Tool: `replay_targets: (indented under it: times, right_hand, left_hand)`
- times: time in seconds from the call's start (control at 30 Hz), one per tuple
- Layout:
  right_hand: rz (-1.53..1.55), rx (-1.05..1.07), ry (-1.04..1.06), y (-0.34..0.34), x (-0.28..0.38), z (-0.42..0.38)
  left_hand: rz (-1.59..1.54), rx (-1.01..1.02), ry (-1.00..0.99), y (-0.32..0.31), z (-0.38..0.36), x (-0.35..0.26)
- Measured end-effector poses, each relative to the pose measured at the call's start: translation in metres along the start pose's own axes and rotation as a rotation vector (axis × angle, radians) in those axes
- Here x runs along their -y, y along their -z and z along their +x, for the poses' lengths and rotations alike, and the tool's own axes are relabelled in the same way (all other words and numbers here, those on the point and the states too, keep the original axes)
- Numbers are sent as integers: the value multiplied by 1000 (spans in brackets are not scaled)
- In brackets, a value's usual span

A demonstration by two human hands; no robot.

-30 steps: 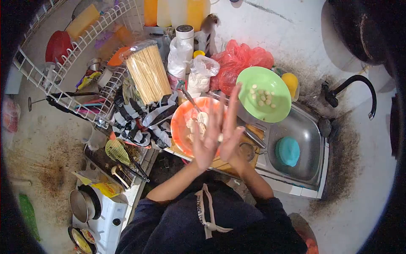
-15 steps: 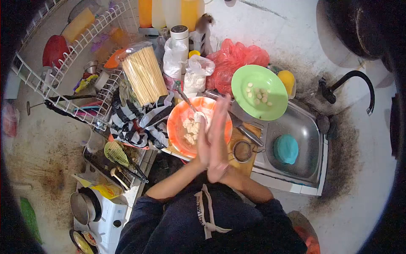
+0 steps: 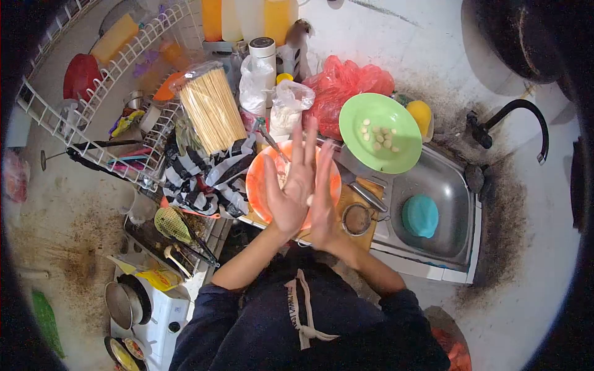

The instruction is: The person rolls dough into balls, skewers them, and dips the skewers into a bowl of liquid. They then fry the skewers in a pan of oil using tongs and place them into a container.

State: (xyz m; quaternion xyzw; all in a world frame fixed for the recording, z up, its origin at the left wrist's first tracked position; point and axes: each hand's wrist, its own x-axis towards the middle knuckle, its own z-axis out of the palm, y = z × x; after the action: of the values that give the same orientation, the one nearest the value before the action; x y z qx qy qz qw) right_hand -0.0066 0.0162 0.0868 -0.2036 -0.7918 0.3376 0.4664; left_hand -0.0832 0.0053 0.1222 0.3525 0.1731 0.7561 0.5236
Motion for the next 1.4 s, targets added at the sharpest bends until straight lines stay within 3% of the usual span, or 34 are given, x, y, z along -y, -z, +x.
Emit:
replay_targets:
  times: [0.07,0.13,0.2,0.23,0.27,0.33,0.4,0.47,0.53,0.6,0.63,0.67,0.73,0.8,0.9,1.0,1.07,1.1,1.13,1.2,1.27,1.33,1.4]
  right_hand:
    - [-56,-53,26,9,-6,17]
    - [-18,-111,124,18,9,32]
    - [5,-140,169,13,16,30]
    - [-8,-78,169,3,20,19]
    - [-21,-15,169,-8,23,7]
    - [-28,50,177,-15,11,2]
    - [-232,56,82,-5,-15,3]
    - [-230,-35,134,13,5,23]
    - [-21,-145,97,14,18,31]
    - [-70,-167,74,-6,22,28]
    - [-36,-83,236,-11,26,22]
    - [-2,2,399,-13,27,19]
    - [-92,16,452,-17,-1,10]
    - [-58,29,-19,-8,-9,10]
    - [137,-79,-15,-3,12,24]
    - [326,-198,-7,-6,16,27]
    - [95,32,394,-16,-6,10]
    - [94,54,246,-14,-4,-5]
    - [92,53,244,-9,-11,-2]
    - [25,-158,218,0,-29,9]
    - [-18,-167,187,13,-26,17]
    - [-88,-178,131,25,-19,26]
    - [-122,-183,96,23,-16,26]
  left_hand:
    - [-37,137,127,3,-8,4]
    - [-90,122,204,3,-16,7]
    - [107,16,310,6,-20,9]
    - [112,2,180,8,-14,10]
    - [112,3,179,7,-7,6]
    - [-112,-75,61,1,2,-8]
    - [-224,-81,131,3,-5,-12]
    - [-271,64,268,3,-16,-2]
    - [-204,91,365,16,-21,10]
    - [290,15,317,31,-18,24]
    - [289,19,319,28,-14,19]
    - [81,-17,252,21,-9,6]
    - [-330,-93,106,13,-3,-14]
    - [-307,-46,108,18,-8,-9]
    - [282,106,232,13,-24,14]
    - [237,83,81,20,-4,15]
    - [185,65,-64,19,11,15]
    - [72,58,-85,14,14,11]
    - [-41,46,-105,5,15,4]
    - [20,149,-86,5,11,12]
    - [71,259,-73,7,6,26]
    - [260,218,186,8,5,35]
    - [292,207,238,5,14,34]
